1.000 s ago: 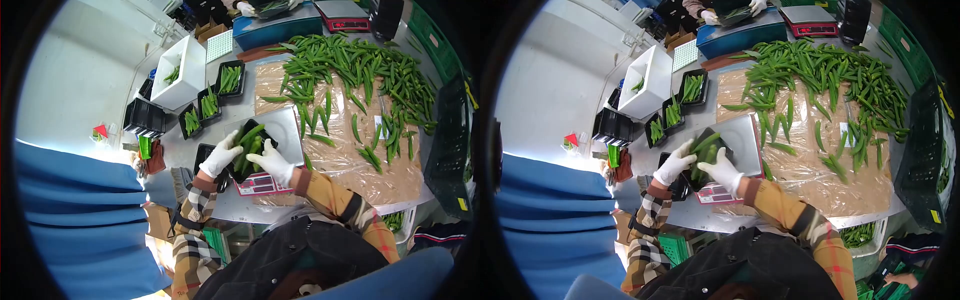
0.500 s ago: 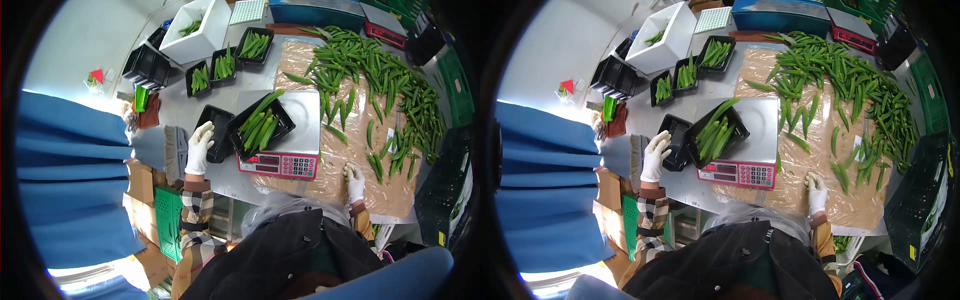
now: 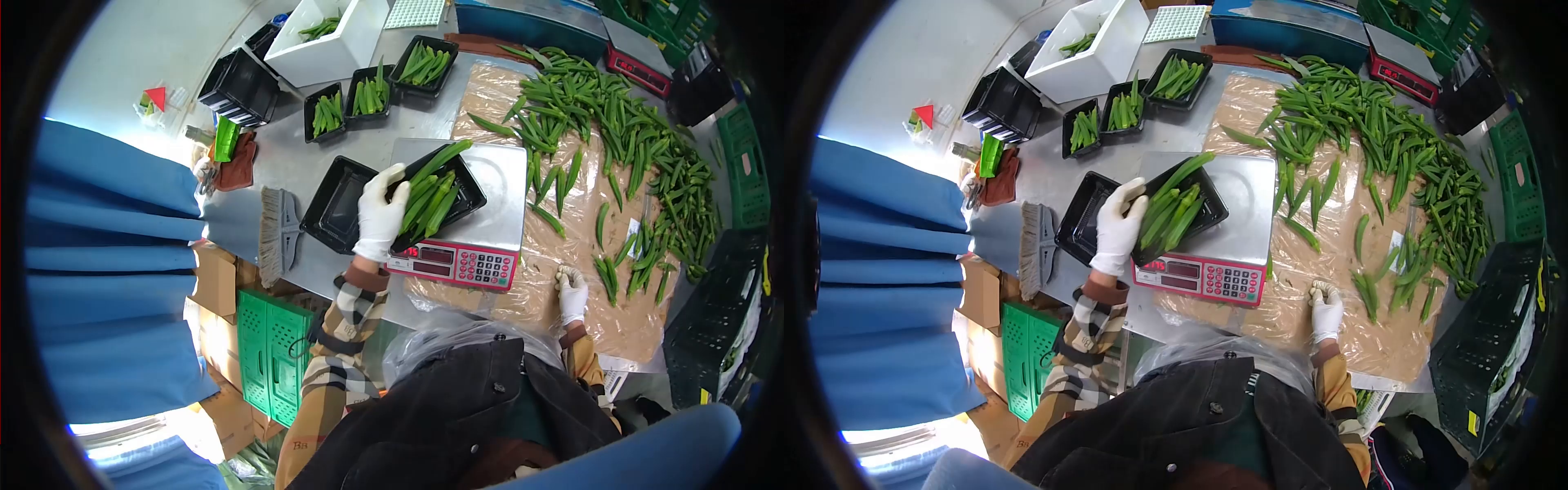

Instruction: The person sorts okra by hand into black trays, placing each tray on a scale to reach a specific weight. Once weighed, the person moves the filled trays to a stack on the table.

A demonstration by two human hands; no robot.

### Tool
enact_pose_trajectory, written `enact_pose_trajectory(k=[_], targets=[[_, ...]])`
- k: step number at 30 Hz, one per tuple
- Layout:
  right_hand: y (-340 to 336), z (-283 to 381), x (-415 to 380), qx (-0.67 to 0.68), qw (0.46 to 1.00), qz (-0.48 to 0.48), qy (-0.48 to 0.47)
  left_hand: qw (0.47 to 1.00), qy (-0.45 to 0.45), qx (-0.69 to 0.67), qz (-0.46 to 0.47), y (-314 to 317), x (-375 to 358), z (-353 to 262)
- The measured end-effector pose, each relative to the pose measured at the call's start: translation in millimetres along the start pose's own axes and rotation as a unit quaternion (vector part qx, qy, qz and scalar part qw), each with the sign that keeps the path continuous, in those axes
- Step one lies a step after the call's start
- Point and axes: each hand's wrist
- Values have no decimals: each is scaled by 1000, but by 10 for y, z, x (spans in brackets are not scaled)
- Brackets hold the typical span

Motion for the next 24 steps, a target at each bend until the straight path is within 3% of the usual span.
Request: enact_pose_trajectory(k=[6,9,10,13,17,19,21,23,24], targets=[[3,64,-27,0,1000,0,6,958,144,243,58,513,410,114],[0,124,-58,10,1000,2,8,964,163,201,56,419,466,155],[-6,119,-68,15,1000,3,8,977,119,169,45,324,432,52],[22,39,-71,40,999,-2,-13,957,161,242,-5,105,344,-81],[20,15,10,11,1000,-6,0,950,83,281,107,-162,-100,233],[1,105,-11,3,999,-3,32,963,132,234,13,-232,-197,137],[5,121,-50,10,1000,-7,26,959,91,259,-65,-324,-250,156],[13,158,-33,5,1000,-7,27,981,-138,136,-28,-359,-341,210],[12,157,-32,-1,999,-7,33,979,-197,-2,44,-357,-385,490]])
Point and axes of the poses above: each hand's wrist, its own x-axis towards the middle knuckle, its own y-axis out of the palm, z = x × y
